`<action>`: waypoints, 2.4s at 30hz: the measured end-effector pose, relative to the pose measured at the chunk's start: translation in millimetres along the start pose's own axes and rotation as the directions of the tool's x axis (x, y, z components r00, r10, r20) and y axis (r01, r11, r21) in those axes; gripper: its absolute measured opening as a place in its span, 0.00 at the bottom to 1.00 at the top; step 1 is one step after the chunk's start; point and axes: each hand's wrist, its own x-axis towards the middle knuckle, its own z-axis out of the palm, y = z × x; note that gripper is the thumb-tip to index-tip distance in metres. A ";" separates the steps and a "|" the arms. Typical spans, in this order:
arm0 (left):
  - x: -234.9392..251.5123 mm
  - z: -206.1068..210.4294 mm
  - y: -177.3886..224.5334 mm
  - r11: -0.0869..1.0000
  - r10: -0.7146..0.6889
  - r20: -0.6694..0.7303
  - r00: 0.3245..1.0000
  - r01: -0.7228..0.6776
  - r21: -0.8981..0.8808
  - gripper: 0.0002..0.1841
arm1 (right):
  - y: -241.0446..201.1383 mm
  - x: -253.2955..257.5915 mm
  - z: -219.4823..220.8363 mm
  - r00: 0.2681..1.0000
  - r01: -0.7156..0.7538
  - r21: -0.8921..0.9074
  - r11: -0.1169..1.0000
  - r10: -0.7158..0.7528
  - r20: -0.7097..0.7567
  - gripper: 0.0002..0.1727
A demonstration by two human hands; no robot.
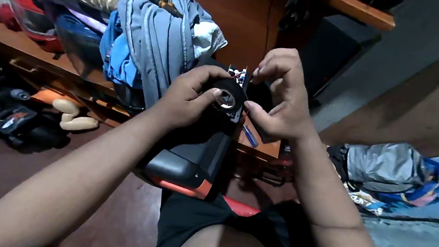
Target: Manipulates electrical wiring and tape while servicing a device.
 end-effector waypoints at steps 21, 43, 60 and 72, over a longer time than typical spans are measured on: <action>7.2 16.9 8.9 0.995 0.042 0.104 0.994 -0.052 0.089 0.19 | -4.9 -11.2 -4.3 0.986 0.075 -0.035 0.997 -0.069 0.151 0.14; 14.4 19.6 55.2 0.991 -0.022 0.081 0.996 0.011 0.134 0.20 | 0.6 -15.6 21.5 0.987 0.105 0.143 0.984 -0.086 -0.135 0.19; 14.4 20.5 51.6 0.994 0.022 0.137 0.990 -0.037 0.107 0.17 | -2.0 -31.6 24.8 0.980 0.072 0.178 0.981 -0.037 -0.194 0.20; 15.1 20.5 49.3 0.992 0.018 0.137 0.990 -0.035 0.125 0.16 | -7.8 -36.3 27.0 0.981 0.010 0.232 0.973 0.036 -0.192 0.17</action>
